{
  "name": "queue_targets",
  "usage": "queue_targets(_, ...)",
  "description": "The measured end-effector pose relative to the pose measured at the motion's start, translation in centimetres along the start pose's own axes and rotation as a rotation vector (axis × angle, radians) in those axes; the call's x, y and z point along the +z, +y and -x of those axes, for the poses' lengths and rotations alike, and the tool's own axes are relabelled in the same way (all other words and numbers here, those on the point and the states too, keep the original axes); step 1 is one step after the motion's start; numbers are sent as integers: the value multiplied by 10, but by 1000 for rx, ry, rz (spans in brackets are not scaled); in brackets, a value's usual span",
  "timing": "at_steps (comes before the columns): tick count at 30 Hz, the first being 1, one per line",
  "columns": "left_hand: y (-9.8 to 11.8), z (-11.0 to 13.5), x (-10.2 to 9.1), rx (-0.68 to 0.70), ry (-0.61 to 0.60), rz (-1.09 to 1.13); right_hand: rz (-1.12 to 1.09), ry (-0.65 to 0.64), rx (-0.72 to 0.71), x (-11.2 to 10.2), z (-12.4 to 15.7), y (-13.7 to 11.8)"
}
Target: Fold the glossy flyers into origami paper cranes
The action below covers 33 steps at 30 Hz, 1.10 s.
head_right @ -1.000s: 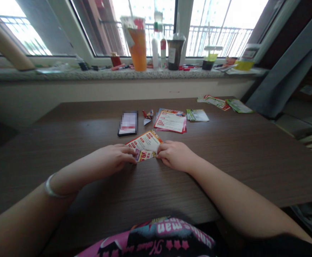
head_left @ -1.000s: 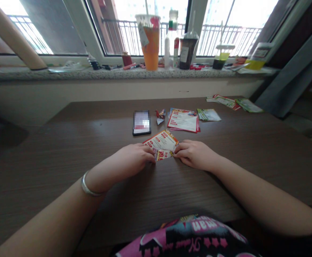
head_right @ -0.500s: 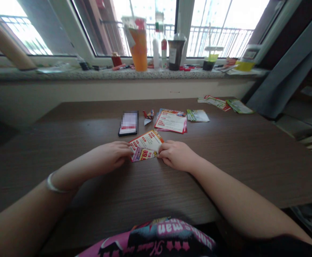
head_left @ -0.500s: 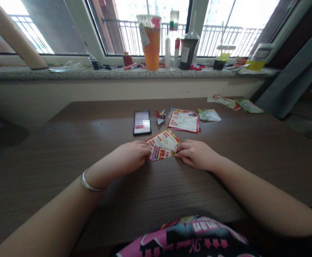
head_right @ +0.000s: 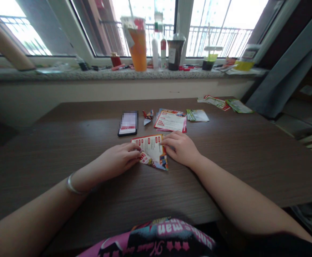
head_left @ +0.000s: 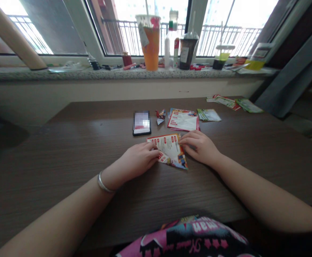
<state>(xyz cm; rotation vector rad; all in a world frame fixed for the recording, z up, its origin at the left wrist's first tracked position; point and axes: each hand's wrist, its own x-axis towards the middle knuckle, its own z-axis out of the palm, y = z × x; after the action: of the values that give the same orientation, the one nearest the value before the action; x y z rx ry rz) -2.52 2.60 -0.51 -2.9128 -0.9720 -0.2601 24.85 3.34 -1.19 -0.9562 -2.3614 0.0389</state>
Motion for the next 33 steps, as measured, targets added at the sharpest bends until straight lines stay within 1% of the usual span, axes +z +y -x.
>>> queue_targets(3, 2, -3, 0, -5, -19, -15, -23, 12, -5, 0, 0, 0)
queue_targets(10, 8, -7, 1, -61, 7, -72, -65, -31, -76, 0, -2, -2)
queue_targets(13, 6, -5, 7, -46, 45, -24, -91, -36, -103, 1, -2, -2)
queue_targets(17, 1, -2, 15, -36, 136, -6, -115, -54, -125, 2, -1, -1)
queue_targets(19, 0, -2, 17, -56, 137, -24, -123, -72, -145, 3, -1, -1)
queue_targets(27, 9, 0, 7, -102, -2, 27, -148, -158, -192, 2, -2, -1)
queue_targets(33, 6, 1, 16, -133, -139, 24, -150, -230, -236, 2, -2, 0)
